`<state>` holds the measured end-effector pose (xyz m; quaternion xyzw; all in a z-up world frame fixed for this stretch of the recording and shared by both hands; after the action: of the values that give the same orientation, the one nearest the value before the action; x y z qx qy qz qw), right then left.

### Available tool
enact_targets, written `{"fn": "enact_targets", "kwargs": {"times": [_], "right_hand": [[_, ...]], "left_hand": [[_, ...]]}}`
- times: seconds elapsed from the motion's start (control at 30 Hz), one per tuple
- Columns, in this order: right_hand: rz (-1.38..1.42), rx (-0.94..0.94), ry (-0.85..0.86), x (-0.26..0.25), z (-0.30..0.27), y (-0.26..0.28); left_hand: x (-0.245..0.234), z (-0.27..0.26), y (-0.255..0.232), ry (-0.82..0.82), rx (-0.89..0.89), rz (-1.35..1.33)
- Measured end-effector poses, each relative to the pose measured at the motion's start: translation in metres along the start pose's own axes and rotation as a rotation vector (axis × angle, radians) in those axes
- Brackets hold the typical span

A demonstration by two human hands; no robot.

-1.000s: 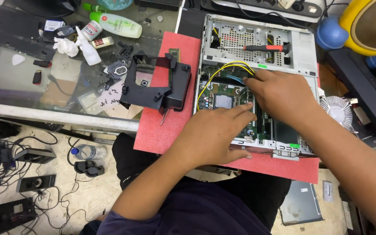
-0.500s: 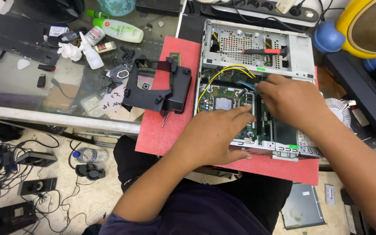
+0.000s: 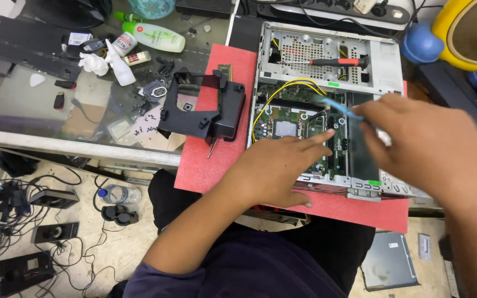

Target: The person cleans the internal components of a desktop computer case using a blue air blower and a white tissue. They blow air onto the motherboard and then wipe various parts, including the CPU socket area and surrounding components, with the tissue.

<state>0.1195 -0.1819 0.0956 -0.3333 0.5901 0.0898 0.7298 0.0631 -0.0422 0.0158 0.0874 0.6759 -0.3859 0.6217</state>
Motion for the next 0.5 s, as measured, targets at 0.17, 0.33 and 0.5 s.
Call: {"fn": "enact_targets", "kwargs": {"times": [0.17, 0.33, 0.5], "right_hand": [[-0.024, -0.156, -0.1, 0.023, 0.025, 0.03], [0.043, -0.155, 0.078, 0.06, 0.06, 0.042], [-0.046, -0.152, 0.112, 0.064, 0.064, 0.043]], "left_hand": [[0.006, 0.003, 0.001, -0.007, 0.015, 0.022], [-0.001, 0.004, -0.004, 0.039, 0.014, 0.024], [-0.024, -0.007, -0.017, 0.053, 0.023, -0.124]]}}
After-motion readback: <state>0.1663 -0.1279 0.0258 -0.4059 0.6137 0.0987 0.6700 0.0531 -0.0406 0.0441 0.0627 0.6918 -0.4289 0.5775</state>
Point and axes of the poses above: each hand's wrist, its own z-axis towards the middle knuckle, its own x-axis out of the palm, y = z × x, the point moved 7 cm from there along z, towards the middle knuckle, and after that the axes turned 2 degrees about y, right-handed, at the moved point
